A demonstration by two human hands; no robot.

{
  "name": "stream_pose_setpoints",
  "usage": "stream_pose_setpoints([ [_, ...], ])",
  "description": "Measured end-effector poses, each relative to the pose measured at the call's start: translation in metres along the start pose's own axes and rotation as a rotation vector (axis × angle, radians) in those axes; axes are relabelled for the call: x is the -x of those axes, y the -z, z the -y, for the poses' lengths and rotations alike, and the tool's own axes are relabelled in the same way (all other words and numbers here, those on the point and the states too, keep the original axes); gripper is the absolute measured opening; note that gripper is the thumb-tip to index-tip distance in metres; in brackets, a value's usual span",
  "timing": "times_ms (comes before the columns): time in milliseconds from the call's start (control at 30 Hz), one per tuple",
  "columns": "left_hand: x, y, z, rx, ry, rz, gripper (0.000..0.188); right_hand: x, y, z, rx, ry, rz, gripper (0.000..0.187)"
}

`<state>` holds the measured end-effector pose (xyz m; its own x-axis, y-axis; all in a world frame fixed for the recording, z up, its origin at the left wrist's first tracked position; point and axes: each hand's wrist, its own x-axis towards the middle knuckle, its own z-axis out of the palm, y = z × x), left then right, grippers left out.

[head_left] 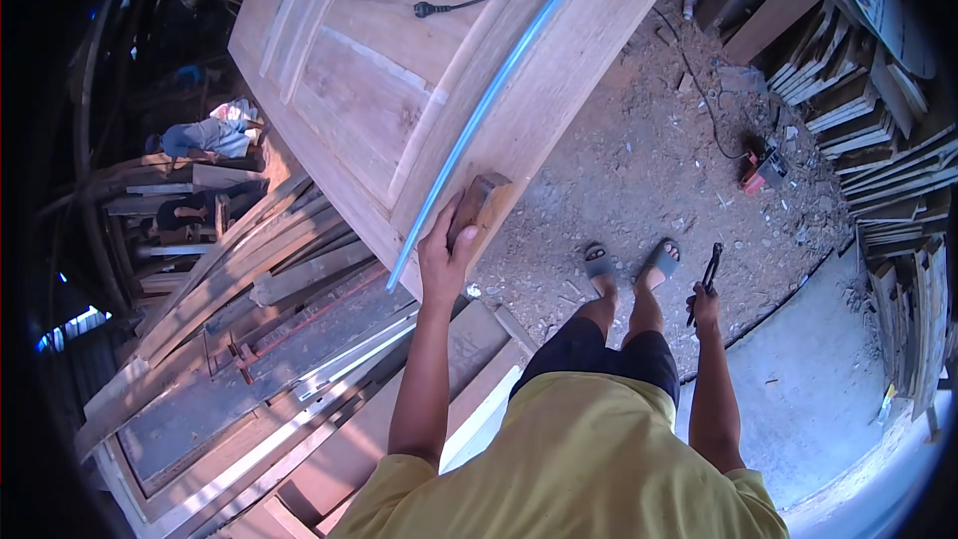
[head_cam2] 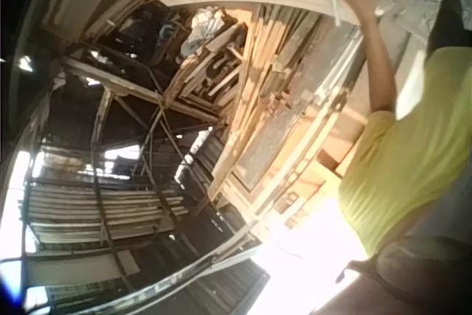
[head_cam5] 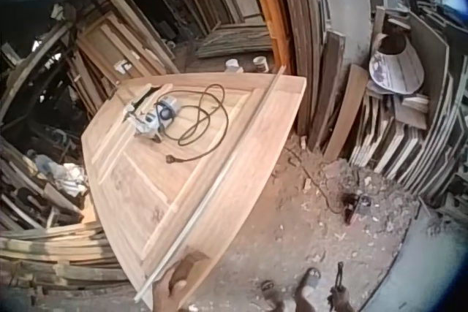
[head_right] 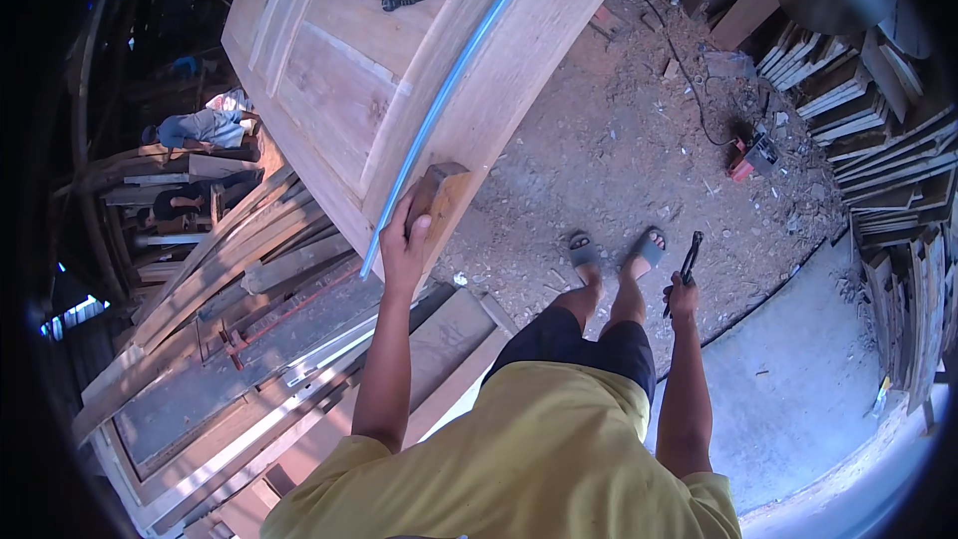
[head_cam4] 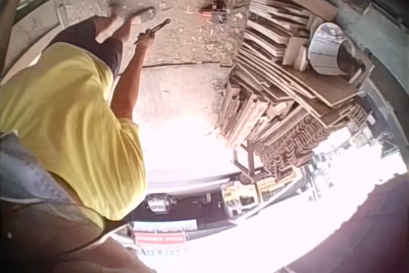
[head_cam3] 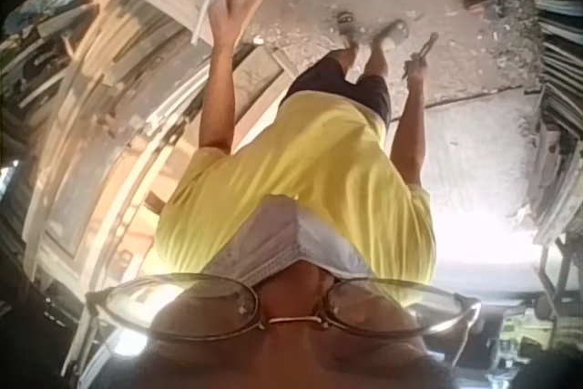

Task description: The person sands the surface and edges of a wooden door using a sanding block, then holds a long metal strip against the top edge of the door.

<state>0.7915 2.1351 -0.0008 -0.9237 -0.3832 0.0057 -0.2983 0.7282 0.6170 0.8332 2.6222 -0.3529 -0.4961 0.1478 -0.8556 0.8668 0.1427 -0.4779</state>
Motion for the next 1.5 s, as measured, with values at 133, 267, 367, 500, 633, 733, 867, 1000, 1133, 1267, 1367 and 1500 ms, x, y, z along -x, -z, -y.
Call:
stream_pose_setpoints([
  [133, 0.019, -0.008, 0.03, 0.058, 0.003, -0.02, 0.06, -0.038, -0.066, 0.024, 0.265, 0.099, 0.113, 0.035],
  [267, 0.037, -0.029, 0.043, 0.111, 0.12, -0.261, 0.059, -0.155, -0.14, -0.01, 0.805, 0.328, 0.135, 0.049],
  [367, 0.045, -0.042, 0.061, 0.206, 0.12, -0.397, 0.063, -0.189, -0.187, 0.038, 1.004, 0.332, 0.341, 0.052],
  [500, 0.055, -0.043, 0.071, 0.332, 0.067, -0.474, 0.079, -0.267, -0.242, 0.035, 1.179, 0.457, 0.318, 0.051],
  [633, 0.069, -0.051, 0.094, 0.19, -0.079, -0.656, 0.098, -0.33, -0.3, 0.017, 1.209, 0.48, 0.268, 0.05],
  [733, 0.042, -0.068, 0.083, 0.116, -0.319, -0.787, 0.102, -0.401, -0.343, -0.015, 1.003, 0.583, 0.144, 0.065],
  [867, 0.046, -0.067, 0.064, -0.11, -0.586, -0.786, 0.088, -0.453, -0.393, -0.046, 0.677, 0.839, 0.212, 0.072],
  [1000, 0.054, -0.069, 0.088, -0.157, -0.609, -0.623, 0.072, -0.391, -0.385, -0.062, 1.257, 0.884, 0.063, 0.063],
  [1133, 0.018, -0.063, 0.055, -0.178, -0.956, -0.36, 0.064, -0.322, -0.42, 0.066, 0.239, 1.0, 0.702, 0.044],
  [1267, 0.039, -0.059, 0.069, -0.273, -0.935, -0.251, 0.054, -0.057, -0.339, 0.185, -0.372, 1.262, 1.389, 0.049],
  [1367, 0.032, -0.057, 0.059, -0.316, -0.941, -0.139, 0.052, 0.013, -0.297, 0.23, -0.708, 1.39, 1.602, 0.069],
  [1500, 0.035, -0.056, 0.052, -0.438, -0.879, -0.051, 0.051, 0.058, -0.279, 0.239, -0.386, 1.814, 1.187, 0.084],
])
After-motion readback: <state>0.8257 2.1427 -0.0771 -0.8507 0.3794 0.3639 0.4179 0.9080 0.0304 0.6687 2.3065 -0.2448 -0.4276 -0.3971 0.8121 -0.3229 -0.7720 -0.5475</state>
